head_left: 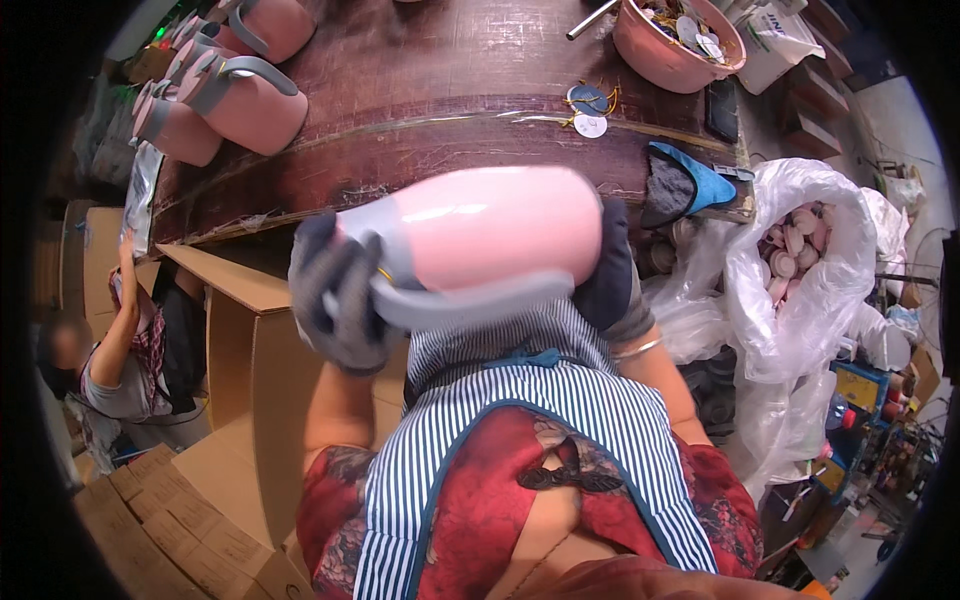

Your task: The person assembles pink pitchers by attaching gray lids and inserting small yellow tags into the spouts. They handle each pitcher one at a time, placing finished units on the table. A child is visible nearby packing items into a cardboard box.

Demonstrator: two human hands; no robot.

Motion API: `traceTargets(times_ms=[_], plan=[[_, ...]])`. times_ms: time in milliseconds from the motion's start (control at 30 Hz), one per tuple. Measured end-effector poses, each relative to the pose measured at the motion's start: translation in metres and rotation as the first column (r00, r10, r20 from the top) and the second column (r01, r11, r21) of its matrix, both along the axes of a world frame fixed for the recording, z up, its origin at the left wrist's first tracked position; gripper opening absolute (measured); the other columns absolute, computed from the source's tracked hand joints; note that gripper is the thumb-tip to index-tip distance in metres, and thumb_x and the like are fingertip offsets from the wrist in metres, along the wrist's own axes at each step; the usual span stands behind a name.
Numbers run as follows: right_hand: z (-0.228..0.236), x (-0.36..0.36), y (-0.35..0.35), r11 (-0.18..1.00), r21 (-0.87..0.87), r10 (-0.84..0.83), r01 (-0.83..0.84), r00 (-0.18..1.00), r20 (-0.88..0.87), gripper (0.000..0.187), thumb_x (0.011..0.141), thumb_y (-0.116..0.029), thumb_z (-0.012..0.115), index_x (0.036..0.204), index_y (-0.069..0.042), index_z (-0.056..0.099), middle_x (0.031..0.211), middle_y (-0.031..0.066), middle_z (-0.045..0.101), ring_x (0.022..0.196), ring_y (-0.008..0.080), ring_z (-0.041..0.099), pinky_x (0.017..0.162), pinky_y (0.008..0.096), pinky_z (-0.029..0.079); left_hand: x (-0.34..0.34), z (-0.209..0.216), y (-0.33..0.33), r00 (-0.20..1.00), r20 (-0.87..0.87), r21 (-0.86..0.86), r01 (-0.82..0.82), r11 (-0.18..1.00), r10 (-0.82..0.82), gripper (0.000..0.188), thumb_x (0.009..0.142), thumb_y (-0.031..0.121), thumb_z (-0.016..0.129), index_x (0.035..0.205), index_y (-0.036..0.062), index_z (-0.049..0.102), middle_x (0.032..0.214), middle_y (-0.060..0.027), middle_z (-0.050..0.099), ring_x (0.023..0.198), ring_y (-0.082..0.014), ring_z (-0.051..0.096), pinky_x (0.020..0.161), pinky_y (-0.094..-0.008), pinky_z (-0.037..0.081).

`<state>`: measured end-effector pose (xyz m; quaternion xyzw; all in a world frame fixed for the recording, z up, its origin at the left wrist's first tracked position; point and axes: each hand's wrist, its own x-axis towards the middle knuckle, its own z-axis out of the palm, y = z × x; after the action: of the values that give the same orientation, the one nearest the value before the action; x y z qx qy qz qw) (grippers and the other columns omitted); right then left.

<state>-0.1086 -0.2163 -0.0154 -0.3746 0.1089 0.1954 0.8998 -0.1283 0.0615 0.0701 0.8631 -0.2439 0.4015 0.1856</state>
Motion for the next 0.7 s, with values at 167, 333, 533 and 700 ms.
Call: traceTargets(times_ms=[167, 333, 533, 700], plan=[[-0.06, 0.008, 0.007, 0.816, 0.461, 0.497, -0.35, 0.832, -0.247, 0.082, 0.097, -0.074, 0.032, 0.147, -0.01, 0.044, 0.141, 0.0128, 0.057, 0.123, 0.0305, 0.058, 0.104, 0.0505, 0.047, -0.008, 0.076, 0.018, 0.854, -0.227, 0.504, 0.515, 0.693, -0.469, 0.022, 0.079, 0.016, 0.078, 0.1, 0.0131, 0.071, 0.105, -0.0045, 0.066, 0.103, -0.0253, 0.068, 0.095, -0.0448, 0.057], [-0.035, 0.01, 0.005, 0.929, 0.311, 0.283, -0.198, 0.925, -0.255, 0.081, 0.092, -0.068, 0.054, 0.148, -0.011, 0.042, 0.138, 0.0136, 0.054, 0.118, 0.0303, 0.059, 0.101, 0.0601, 0.047, 0.048, 0.085, 0.093, 0.995, -0.061, 0.48, 0.095, 0.872, -0.075, 0.032, 0.079, 0.008, 0.078, 0.11, 0.0044, 0.069, 0.125, -0.0136, 0.061, 0.121, -0.0396, 0.057, 0.103, -0.0517, 0.049], [-0.052, 0.015, -0.006, 0.939, 0.304, 0.254, -0.162, 0.922, -0.293, 0.063, 0.101, -0.056, 0.048, 0.137, -0.005, 0.056, 0.131, 0.0163, 0.064, 0.111, 0.0287, 0.066, 0.097, 0.047, 0.054, 0.123, 0.056, 0.218, 0.979, 0.101, 0.721, -0.194, 0.665, 0.176, 0.035, 0.08, 0.012, 0.073, 0.114, 0.0188, 0.071, 0.126, -0.0065, 0.06, 0.126, -0.0318, 0.054, 0.107, -0.0523, 0.043], [-0.046, 0.022, 0.006, 0.955, 0.256, 0.219, -0.15, 0.939, -0.267, 0.062, 0.102, -0.053, 0.048, 0.138, -0.004, 0.054, 0.129, 0.0154, 0.065, 0.11, 0.0268, 0.067, 0.095, 0.0415, 0.056, 0.171, 0.026, 0.329, 0.915, 0.189, 0.686, -0.383, 0.618, 0.356, 0.041, 0.079, 0.013, 0.069, 0.117, 0.0296, 0.069, 0.143, -0.0024, 0.049, 0.136, -0.0355, 0.044, 0.109, -0.0537, 0.039]])
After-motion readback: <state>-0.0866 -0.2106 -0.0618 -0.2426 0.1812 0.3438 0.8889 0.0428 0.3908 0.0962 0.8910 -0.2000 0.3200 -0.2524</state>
